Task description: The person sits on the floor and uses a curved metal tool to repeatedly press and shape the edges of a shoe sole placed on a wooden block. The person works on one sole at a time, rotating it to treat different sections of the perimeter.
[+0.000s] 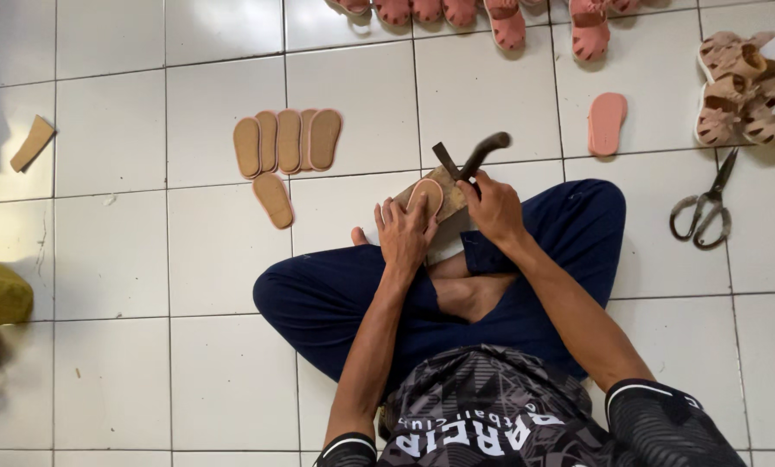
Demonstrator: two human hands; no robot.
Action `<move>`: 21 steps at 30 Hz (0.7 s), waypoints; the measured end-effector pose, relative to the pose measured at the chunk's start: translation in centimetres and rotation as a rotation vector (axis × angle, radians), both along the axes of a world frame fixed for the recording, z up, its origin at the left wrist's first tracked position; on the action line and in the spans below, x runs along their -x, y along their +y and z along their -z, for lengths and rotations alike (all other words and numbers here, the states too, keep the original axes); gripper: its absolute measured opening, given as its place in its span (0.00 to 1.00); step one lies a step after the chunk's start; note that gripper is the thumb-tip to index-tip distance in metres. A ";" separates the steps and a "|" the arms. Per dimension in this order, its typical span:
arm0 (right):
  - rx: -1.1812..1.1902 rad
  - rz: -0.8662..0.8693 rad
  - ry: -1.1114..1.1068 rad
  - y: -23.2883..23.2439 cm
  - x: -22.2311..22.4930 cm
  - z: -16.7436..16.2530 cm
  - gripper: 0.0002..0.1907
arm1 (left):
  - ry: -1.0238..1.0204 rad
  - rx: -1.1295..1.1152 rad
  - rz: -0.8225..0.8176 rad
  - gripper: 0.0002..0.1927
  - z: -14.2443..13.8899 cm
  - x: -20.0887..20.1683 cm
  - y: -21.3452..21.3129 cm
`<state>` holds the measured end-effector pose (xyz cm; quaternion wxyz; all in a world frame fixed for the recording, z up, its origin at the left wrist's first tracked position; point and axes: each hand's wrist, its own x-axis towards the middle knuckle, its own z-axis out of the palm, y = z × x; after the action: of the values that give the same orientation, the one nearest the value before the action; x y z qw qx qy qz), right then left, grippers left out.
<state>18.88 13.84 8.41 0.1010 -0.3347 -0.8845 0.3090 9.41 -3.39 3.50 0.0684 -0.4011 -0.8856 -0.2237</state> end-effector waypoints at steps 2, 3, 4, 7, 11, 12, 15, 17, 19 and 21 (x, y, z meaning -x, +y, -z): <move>-0.132 -0.133 -0.043 -1.2 -0.4 0.4 0.18 | 0.011 -0.003 0.003 0.27 0.1 0.0 -0.1; -0.204 -0.203 -0.065 -1.3 -0.5 0.5 0.19 | 0.017 -0.011 0.000 0.27 0.1 0.0 0.0; -0.152 -0.190 -0.078 -1.3 -0.7 0.4 0.17 | 0.027 -0.007 -0.003 0.28 0.1 -0.1 0.0; -0.006 -0.122 -0.073 -0.8 -0.6 0.0 0.16 | 0.050 -0.002 -0.027 0.29 0.0 -0.1 0.2; 0.132 0.012 0.071 -1.1 -1.0 -0.7 0.17 | 0.024 0.007 -0.072 0.32 0.2 -0.2 0.3; 0.156 0.036 0.117 -1.6 -1.3 -0.7 0.17 | 0.010 0.014 -0.078 0.32 0.3 -0.2 0.2; 0.015 0.006 0.265 -3.2 -2.2 -0.1 0.16 | 0.066 0.031 -0.091 0.31 0.5 -0.1 0.1; -0.046 -0.073 0.046 -3.7 -2.4 0.6 0.16 | 0.040 0.031 -0.081 0.31 0.5 0.0 0.1; -0.023 -0.087 -0.060 -3.7 -2.5 1.1 0.17 | 0.042 0.035 -0.070 0.31 0.5 -0.1 -0.1; 0.068 -0.051 -0.045 -3.3 -2.5 1.4 0.17 | 0.079 0.030 -0.071 0.32 0.4 -0.1 0.0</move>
<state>21.34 10.58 7.01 0.0618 -0.3223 -0.8837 0.3337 9.50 -3.41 3.10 0.1051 -0.3790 -0.8991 -0.1920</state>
